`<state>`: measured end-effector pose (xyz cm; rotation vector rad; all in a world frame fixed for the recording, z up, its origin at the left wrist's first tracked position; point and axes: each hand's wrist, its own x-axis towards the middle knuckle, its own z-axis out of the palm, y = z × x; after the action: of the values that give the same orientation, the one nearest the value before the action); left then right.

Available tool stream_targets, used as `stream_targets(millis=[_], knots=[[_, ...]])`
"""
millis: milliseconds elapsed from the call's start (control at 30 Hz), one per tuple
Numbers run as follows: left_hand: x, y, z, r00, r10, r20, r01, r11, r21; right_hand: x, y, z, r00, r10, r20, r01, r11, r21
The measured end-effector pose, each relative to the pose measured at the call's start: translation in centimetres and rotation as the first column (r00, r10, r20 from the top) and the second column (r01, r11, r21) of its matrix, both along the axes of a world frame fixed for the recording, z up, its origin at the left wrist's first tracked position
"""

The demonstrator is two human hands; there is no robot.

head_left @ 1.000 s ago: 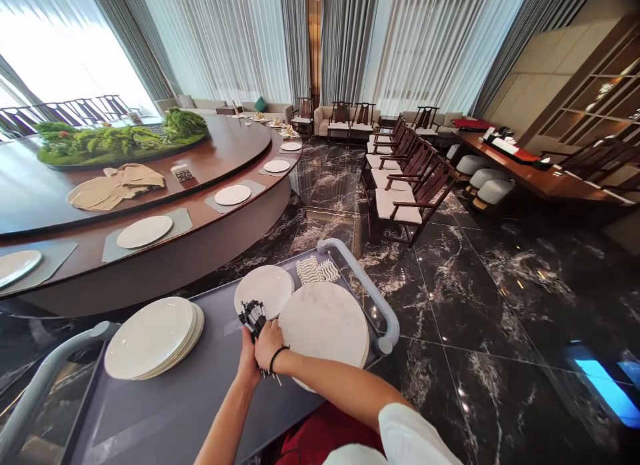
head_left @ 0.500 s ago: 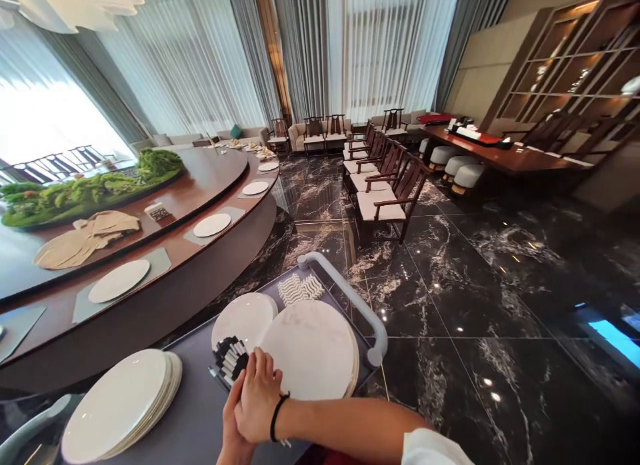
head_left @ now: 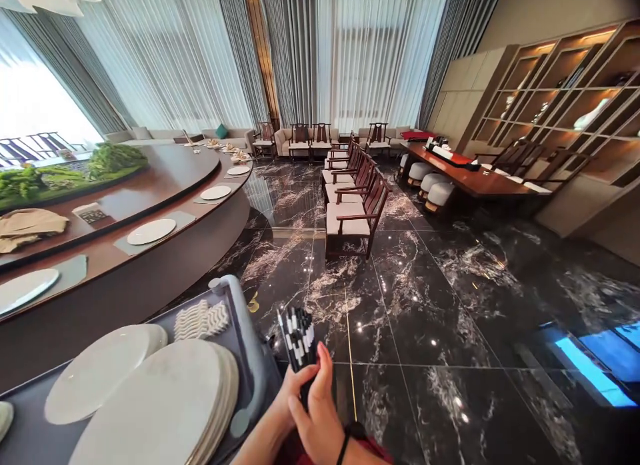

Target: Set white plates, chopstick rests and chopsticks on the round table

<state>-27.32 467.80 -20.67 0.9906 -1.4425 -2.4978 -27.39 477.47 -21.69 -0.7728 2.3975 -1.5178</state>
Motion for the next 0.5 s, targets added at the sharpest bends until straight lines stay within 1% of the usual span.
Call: stream_targets(millis=[67, 100, 167, 233, 267, 333, 400, 433, 500], knots=[[-3.7, 4.1, -0.8, 0.999, -0.051, 0.001, 0.050, 0.997, 0.065, -2.9, 3.8, -1.5, 0.998, -0.066, 0.023, 0.066, 0.998, 0.019], [-5.3, 5.6, -1.3, 0.997, -0.076, -0.002, 0.076, 0.989, 0.129, -4.5, 5.3, -2.1, 0.995, -0.087, 0.042, 0.086, 0.996, 0.024], [-8.0, 7.7, -2.2, 0.994, -0.109, -0.004, 0.106, 0.958, 0.266, -8.2, 7.4, -2.4, 0.991, -0.094, 0.100, 0.093, 0.996, 0.008], [-10.3, 8.6, -2.5, 0.990, -0.138, 0.018, 0.124, 0.931, 0.342, -13.0, 8.2, -1.8, 0.982, -0.060, 0.177, 0.066, 0.997, -0.030], [-11.3, 8.7, -2.5, 0.987, -0.156, 0.030, 0.135, 0.924, 0.358, -15.8, 8.0, -1.2, 0.977, -0.034, 0.210, 0.045, 0.998, -0.049], [-13.5, 8.4, -2.2, 0.987, -0.161, 0.028, 0.140, 0.923, 0.359, -22.0, 6.8, 0.2, 0.972, 0.037, 0.232, -0.022, 0.998, -0.064], [-16.1, 7.6, -2.1, 0.991, -0.133, -0.009, 0.127, 0.926, 0.356, -28.5, 4.5, 1.3, 0.970, 0.160, 0.183, -0.152, 0.987, -0.056], [-17.7, 7.1, -2.4, 0.993, -0.114, -0.037, 0.120, 0.930, 0.348, -31.5, 3.0, 1.8, 0.960, 0.236, 0.152, -0.233, 0.972, -0.039], [-21.5, 5.6, -3.5, 0.994, -0.081, -0.075, 0.101, 0.943, 0.316, -37.2, -0.3, 2.4, 0.915, 0.386, 0.115, -0.389, 0.921, 0.011]])
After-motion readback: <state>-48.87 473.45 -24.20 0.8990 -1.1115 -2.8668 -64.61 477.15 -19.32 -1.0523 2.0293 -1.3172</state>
